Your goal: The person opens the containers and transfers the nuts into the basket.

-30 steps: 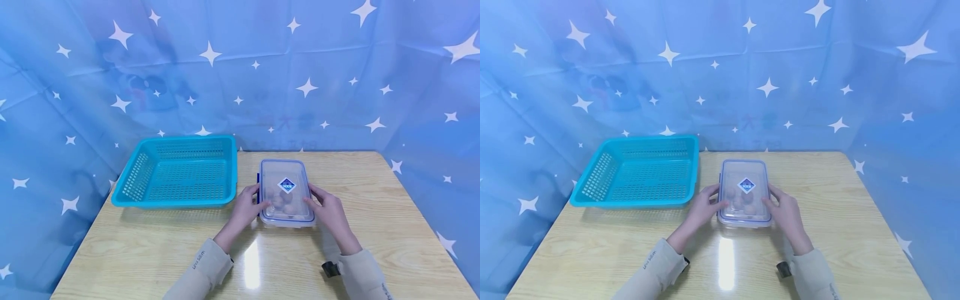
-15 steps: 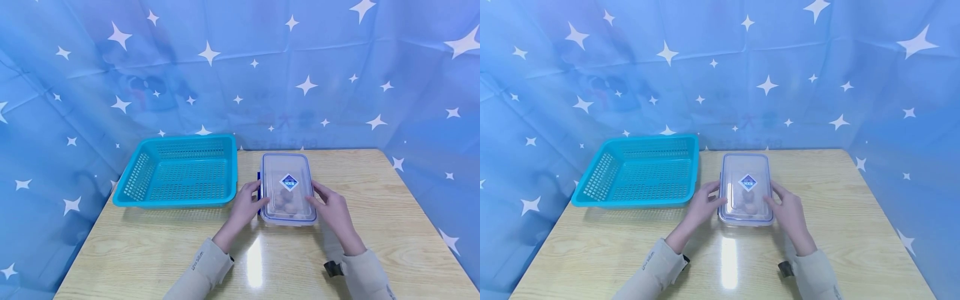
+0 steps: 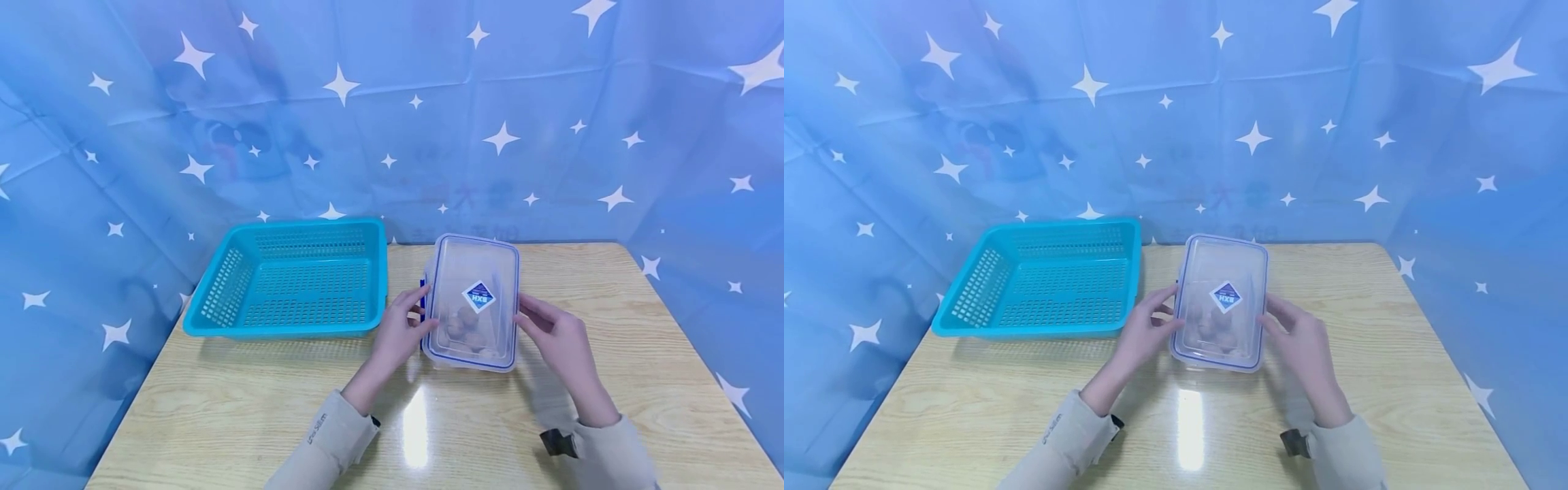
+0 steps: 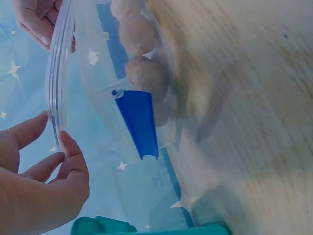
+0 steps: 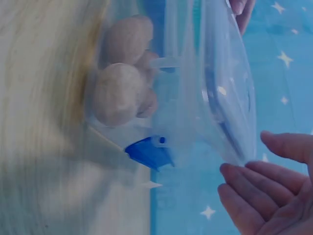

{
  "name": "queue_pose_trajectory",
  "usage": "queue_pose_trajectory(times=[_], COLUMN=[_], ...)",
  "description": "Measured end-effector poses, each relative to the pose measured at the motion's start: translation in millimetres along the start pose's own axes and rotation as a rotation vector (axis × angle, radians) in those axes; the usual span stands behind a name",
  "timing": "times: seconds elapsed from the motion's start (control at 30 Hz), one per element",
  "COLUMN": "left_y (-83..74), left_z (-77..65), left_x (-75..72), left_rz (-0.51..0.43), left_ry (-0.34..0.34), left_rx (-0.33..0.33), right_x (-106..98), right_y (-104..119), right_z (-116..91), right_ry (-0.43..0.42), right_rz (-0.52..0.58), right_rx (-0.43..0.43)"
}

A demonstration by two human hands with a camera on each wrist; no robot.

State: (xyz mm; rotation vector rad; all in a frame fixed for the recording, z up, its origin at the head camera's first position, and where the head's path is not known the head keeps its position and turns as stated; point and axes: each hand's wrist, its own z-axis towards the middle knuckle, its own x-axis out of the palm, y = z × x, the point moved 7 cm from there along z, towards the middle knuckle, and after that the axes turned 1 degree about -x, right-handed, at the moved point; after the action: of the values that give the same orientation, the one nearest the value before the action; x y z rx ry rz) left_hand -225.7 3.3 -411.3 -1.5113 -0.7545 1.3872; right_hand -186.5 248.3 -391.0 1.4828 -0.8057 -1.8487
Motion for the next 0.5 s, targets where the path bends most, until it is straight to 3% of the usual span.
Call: queue_pose_trajectory(times=[0.5], left_y=[-34.3], left_z=[-6.3], left_x=[-15.2], left_rz=[0.090], left_ry=[-0.075], left_rx=[0.189], right_x=[-25.1], right_y=[15.6], right_z=[-7.1], right_ry=[-0.025], right_rz=[0.127], right_rx=[0.019])
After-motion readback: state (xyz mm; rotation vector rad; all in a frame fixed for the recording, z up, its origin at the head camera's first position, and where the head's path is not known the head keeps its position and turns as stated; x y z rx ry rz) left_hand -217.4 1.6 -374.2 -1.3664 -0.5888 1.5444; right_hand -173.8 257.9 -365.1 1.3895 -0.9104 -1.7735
